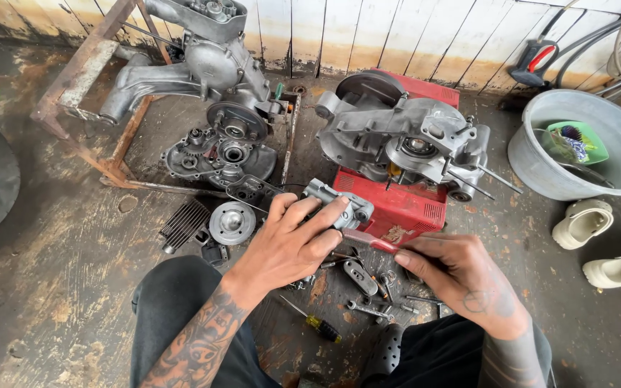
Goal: The person is cleaning and inspecting a motorcycle engine component using a brush and small tools.
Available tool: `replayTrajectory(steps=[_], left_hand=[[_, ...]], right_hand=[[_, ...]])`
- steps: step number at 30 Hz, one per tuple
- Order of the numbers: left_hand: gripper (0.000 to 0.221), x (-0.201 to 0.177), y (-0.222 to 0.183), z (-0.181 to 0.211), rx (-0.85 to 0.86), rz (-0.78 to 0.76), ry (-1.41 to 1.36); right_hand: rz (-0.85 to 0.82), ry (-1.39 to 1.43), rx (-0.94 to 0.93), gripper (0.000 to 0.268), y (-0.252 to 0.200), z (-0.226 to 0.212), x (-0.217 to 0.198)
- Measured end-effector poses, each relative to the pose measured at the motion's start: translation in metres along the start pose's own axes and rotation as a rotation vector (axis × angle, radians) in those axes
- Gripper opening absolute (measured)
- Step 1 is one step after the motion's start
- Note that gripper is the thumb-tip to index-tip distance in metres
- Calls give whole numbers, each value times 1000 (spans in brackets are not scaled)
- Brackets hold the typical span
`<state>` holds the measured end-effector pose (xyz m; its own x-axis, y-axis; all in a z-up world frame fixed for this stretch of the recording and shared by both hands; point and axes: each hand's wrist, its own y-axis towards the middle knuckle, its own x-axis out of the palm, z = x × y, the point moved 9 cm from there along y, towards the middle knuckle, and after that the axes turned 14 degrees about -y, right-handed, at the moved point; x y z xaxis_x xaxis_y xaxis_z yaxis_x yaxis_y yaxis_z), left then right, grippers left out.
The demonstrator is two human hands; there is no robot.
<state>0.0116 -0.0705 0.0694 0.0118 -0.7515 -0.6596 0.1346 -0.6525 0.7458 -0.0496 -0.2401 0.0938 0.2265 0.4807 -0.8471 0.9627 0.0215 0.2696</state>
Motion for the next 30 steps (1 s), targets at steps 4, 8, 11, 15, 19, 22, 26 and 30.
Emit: replayTrajectory(steps=[4,8,11,15,19,22,26,30], left_hand=[[44,7,-4,-4,-30,-1,-22],[44,6,-4,-3,-23,3,2],[46,6,-3,-4,-32,-14,19],[35,4,0,-14,-119,-53,-21],[45,4,-2,-19,-139,-86,-8],[52,5,-3,-20,-156,-76,-19],[45,-1,1,-15,-159,-71,-31],[42,-3,2,-15,-143,-61,-37]], right_hand=[[72,-116,124,11,-1,6,-16],[56,-99,74,12,0,-4,-16],[145,-254,64,17,-4,-1,-17],[316,-582,13,17,-13,-24,-11],[293,-668,92,25,-13,-10,-4],[373,-727,138,19,-17,-13,-12],[382,-561,116,20,-15,-13,-15],[402,-748,143,24,-11,2,-13]])
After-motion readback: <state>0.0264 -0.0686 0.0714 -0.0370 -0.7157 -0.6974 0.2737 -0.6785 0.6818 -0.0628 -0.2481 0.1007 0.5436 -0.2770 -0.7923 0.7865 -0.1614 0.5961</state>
